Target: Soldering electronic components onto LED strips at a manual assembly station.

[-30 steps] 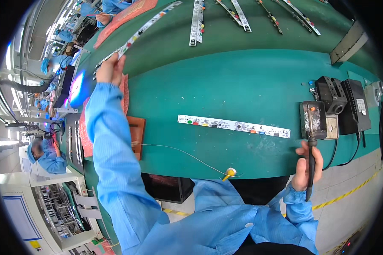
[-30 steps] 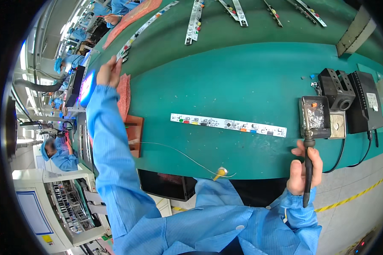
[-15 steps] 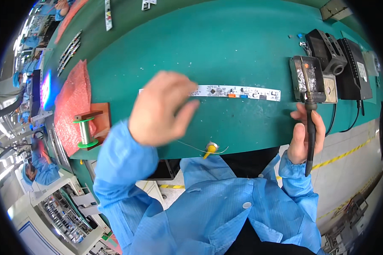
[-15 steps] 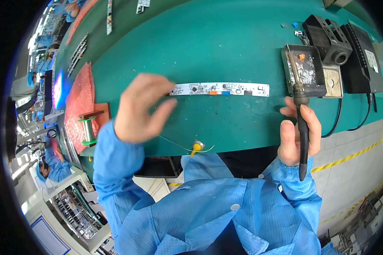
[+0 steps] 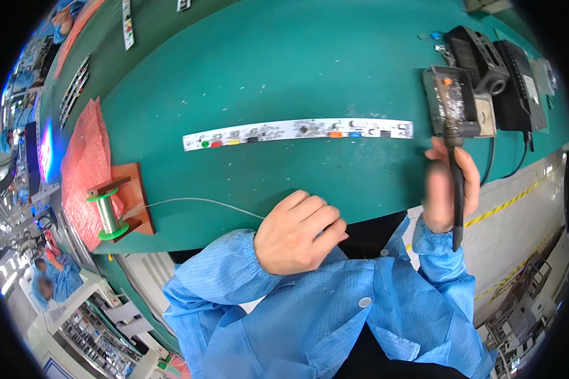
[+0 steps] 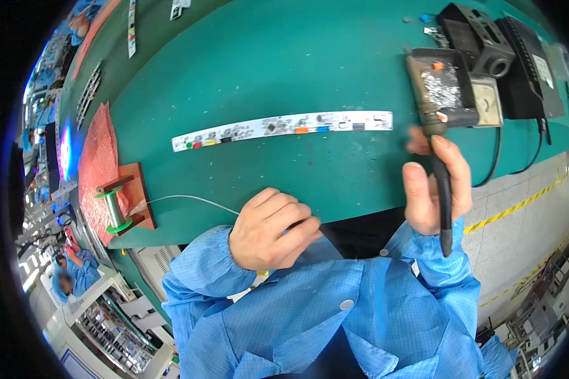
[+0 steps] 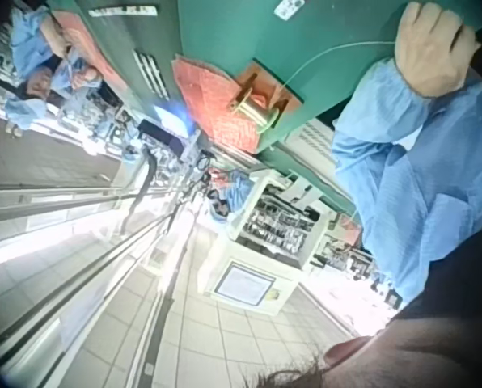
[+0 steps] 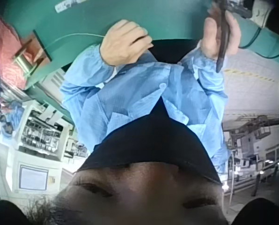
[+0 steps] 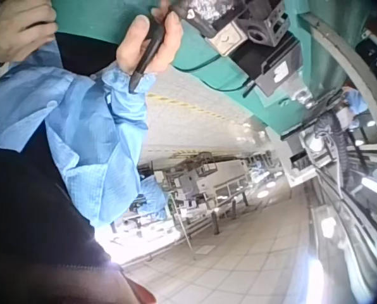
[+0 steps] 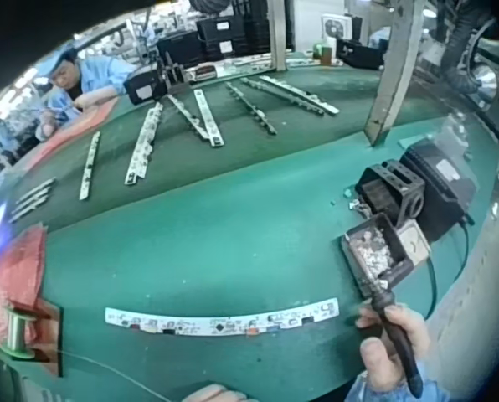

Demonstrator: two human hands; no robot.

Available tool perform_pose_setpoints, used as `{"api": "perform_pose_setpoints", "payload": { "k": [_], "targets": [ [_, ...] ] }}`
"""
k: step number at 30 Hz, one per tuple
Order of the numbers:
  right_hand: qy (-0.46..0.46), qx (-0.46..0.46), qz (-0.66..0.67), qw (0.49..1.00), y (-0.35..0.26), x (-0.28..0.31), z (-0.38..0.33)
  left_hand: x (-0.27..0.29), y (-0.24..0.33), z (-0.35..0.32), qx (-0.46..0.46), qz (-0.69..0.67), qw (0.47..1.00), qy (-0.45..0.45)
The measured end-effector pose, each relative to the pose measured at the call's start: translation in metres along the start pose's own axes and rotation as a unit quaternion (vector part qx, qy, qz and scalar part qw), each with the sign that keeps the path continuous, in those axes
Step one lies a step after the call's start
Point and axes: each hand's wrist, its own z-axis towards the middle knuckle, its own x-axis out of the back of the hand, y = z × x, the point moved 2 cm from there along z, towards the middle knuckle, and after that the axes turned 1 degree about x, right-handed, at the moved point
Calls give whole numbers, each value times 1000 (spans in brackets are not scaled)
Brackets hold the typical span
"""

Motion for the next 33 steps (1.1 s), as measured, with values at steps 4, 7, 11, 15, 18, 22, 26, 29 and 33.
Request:
{"api": "perform_pose_setpoints", "payload": {
  "k": [4,7,11,15,18,22,26,29,33],
  "targets": [
    [14,-15,-31,999,-4,-2,1,39,-12,-6,52,24,992,115],
    [-37,9,-142,989,-9,-9,11,89,-43,-22,195,246,931,185],
    [-84,59,-267,958,-16,-23,26,114,-80,-39,383,320,859,115],
    [-81,62,-291,951,-16,-32,30,104,-87,-51,416,144,887,140],
    [-10,71,-212,975,-16,-25,26,104,-89,-62,416,-18,879,233],
    [2,184,-152,971,-18,-9,17,112,-89,-75,377,-273,833,298],
    [-2,177,-142,974,-16,-2,11,113,-90,-86,376,-357,794,318],
    [1,131,-77,988,-13,-1,8,114,-92,-91,355,-380,794,315],
    [-3,61,13,998,-9,-4,7,116,-90,-95,332,-373,811,306]
  ]
}}
